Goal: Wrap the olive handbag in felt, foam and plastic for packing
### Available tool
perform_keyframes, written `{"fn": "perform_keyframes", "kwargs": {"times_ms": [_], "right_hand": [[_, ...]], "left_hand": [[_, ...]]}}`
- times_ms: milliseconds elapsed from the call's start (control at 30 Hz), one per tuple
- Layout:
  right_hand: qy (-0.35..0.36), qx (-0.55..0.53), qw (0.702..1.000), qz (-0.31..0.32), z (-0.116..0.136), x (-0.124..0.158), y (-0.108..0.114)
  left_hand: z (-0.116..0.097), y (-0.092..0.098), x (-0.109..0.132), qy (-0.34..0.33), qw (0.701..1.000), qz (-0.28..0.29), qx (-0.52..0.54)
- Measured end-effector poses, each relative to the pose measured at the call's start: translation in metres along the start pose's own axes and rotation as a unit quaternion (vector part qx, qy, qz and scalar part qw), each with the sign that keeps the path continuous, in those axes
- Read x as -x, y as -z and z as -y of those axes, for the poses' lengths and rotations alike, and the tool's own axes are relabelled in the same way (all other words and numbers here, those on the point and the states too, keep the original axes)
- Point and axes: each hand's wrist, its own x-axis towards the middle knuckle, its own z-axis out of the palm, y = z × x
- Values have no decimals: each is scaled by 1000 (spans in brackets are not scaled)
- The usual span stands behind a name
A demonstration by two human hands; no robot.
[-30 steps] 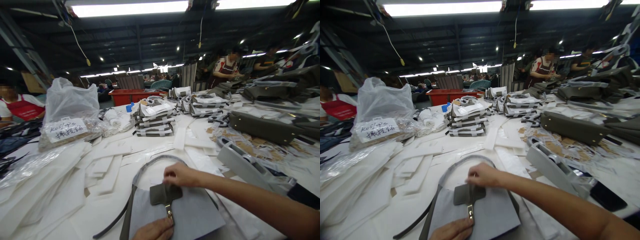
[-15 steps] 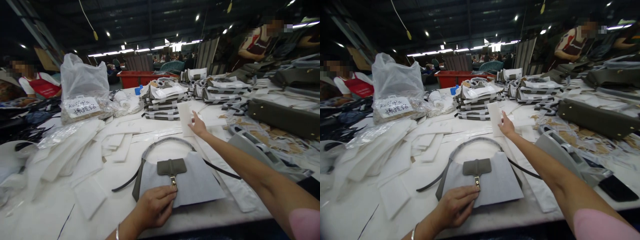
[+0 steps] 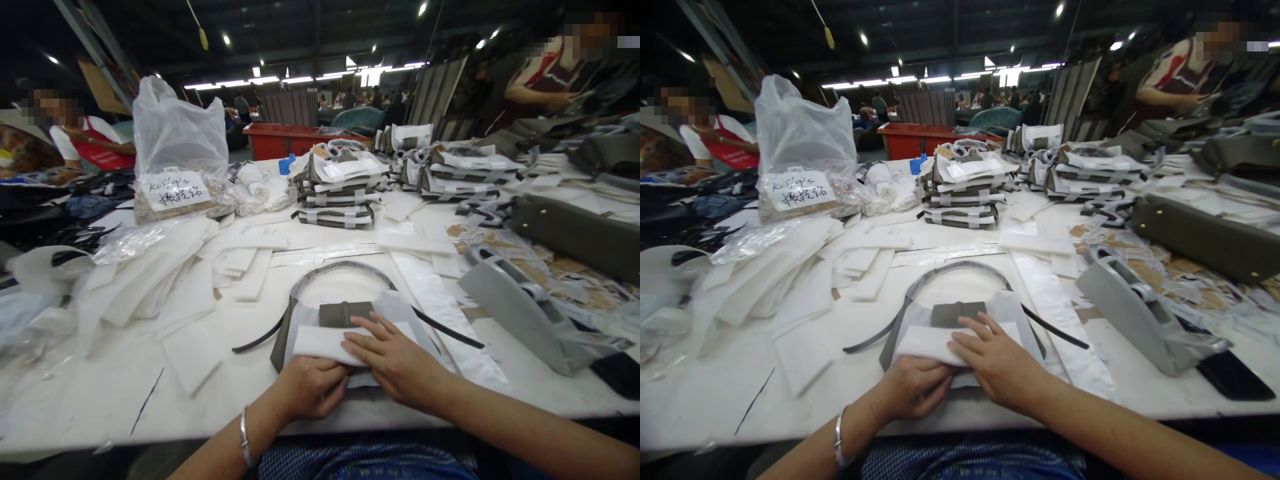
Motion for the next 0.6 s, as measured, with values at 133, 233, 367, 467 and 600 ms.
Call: {"fn": "perform_keyframes", "kwargs": {"times_ms": [133,233,367,467,600], "right_hand": [[20,-10,999,30,-11,1,-8],[34,-22,999,33,-15,0,-7],[21,-59,997,50,-15,2,-6],[4,-88,994,64,-13,6,-2],[3,-105,994,42,-10,10,0]], "left_hand": [[-2,1,1,-9,1000,3,-8],[-1,2,1,-8,1000,5,-12],[-4,7,-2,-21,999,27,-10],[-15,15,-6,-29,1000,2,-10],[-30,16,-9,-26,989,-134,-55]]}}
